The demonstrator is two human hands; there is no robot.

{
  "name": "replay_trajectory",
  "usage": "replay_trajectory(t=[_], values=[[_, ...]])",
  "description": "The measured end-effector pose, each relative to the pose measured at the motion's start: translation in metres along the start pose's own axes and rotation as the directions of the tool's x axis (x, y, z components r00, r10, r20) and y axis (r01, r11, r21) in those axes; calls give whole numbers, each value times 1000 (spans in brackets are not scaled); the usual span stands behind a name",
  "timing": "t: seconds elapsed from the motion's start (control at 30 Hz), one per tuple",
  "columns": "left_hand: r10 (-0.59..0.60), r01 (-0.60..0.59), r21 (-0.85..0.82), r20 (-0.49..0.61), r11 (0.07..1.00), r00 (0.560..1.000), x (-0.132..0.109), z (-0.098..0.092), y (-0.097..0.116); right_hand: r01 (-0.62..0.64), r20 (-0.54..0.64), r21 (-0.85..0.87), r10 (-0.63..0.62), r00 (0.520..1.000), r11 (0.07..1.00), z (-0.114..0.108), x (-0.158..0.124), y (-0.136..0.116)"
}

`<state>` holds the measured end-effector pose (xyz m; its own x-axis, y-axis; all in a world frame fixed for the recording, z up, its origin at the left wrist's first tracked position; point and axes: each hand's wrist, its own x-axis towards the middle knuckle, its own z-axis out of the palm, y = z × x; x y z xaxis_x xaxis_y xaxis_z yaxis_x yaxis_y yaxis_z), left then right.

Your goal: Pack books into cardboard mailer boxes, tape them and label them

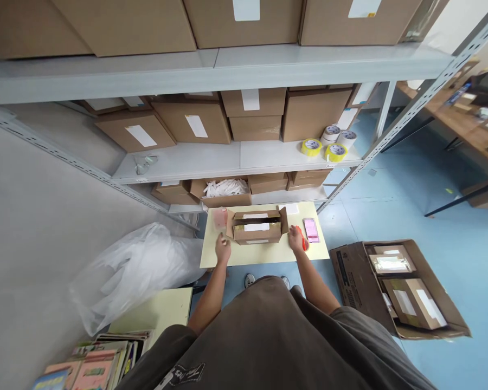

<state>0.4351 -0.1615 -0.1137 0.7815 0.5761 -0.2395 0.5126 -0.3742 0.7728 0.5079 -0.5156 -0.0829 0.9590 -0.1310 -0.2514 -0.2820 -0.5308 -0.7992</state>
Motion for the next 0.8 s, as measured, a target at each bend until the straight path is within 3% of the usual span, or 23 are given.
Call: replay_trajectory(t=[0.07,0.1,0.17,0.23,0.27,0.33,0.47,0.6,0.7,0.8], values=[[70,-71,1,-220,997,973,-1,-17,16,6,-186,74,8,983,997,-13,6,-10],[144,-145,10,-230,989,963,-1,-22,26,33,-235,120,-4,972,992,-17,8,-17],[306,-306,14,-67,952,950,2,-26,50,125,-193,173,-91,977,977,-19,10,-37],[424,-435,9,196,901,884,11,-20,73,216,-14,173,-217,976,961,-13,11,-58],[442,-469,35,276,883,853,16,-16,82,257,76,147,-270,960,955,-9,12,-66],[397,-457,108,349,883,849,26,-7,92,318,200,53,-322,925,947,-1,13,-78],[254,-310,123,337,943,907,35,2,75,318,212,-149,-284,935,936,4,14,-74],[175,-151,-99,322,984,930,34,0,44,296,183,-179,-264,947,938,1,13,-55],[165,-89,-223,352,971,921,34,-5,29,271,218,-113,-242,945,956,-2,19,-46],[192,-92,-242,433,966,881,34,-10,20,216,273,-51,-194,942,975,-5,33,-44]])
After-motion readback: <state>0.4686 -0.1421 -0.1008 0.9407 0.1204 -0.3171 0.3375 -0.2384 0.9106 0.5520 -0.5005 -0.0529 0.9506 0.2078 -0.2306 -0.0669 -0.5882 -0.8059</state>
